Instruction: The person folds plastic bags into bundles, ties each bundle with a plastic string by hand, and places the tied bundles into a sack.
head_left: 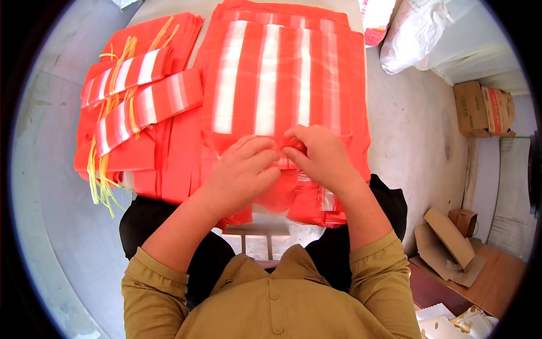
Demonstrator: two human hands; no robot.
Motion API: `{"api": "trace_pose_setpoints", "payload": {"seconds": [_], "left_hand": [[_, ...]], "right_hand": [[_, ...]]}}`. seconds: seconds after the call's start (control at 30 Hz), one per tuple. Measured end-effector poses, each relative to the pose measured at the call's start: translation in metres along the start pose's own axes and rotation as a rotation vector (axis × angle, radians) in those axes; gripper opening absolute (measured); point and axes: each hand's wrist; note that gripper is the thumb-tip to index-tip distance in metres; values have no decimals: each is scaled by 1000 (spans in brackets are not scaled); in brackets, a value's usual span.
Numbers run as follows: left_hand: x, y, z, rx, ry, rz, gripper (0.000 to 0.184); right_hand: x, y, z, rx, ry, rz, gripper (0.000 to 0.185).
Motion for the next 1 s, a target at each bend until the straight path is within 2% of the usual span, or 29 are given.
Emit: {"api": "trace_pose_setpoints", "payload": {"seconds": [0.2,0.37,0.43,0.53,0.7,0.8,0.9,1.0], "left_hand": [[3,-1,-9,-10,133,185,18],[2,-8,-12,-33,173,408,15],[2,-9,-14,-35,162,469,14],[2,-11,-19,-22,139,543,13],[-1,-18,-19,-24,135,688,13],[3,-12,-24,-65,103,616,15],[12,-5,-23,-36,-7,391,22],[7,-14,-3,63,11,351,30]], "right_hand": [[-1,3,-2,-109,41,131,22],[-9,6,-1,-270,-16,260,18],[-9,11,6,-270,-46,295,16],[-3,20,11,-49,-80,329,20],[0,16,3,-17,57,455,28],[-1,13,5,-16,103,485,30],[-3,12,7,-12,120,485,34],[-9,13,2,-11,124,444,37]]}}
Point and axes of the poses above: each hand's wrist, its own y-axis away from the middle knuckle, its own z-axis out of the back of the hand, x = y × z, and after that the axes turned 8 degrees about -x, right-handed
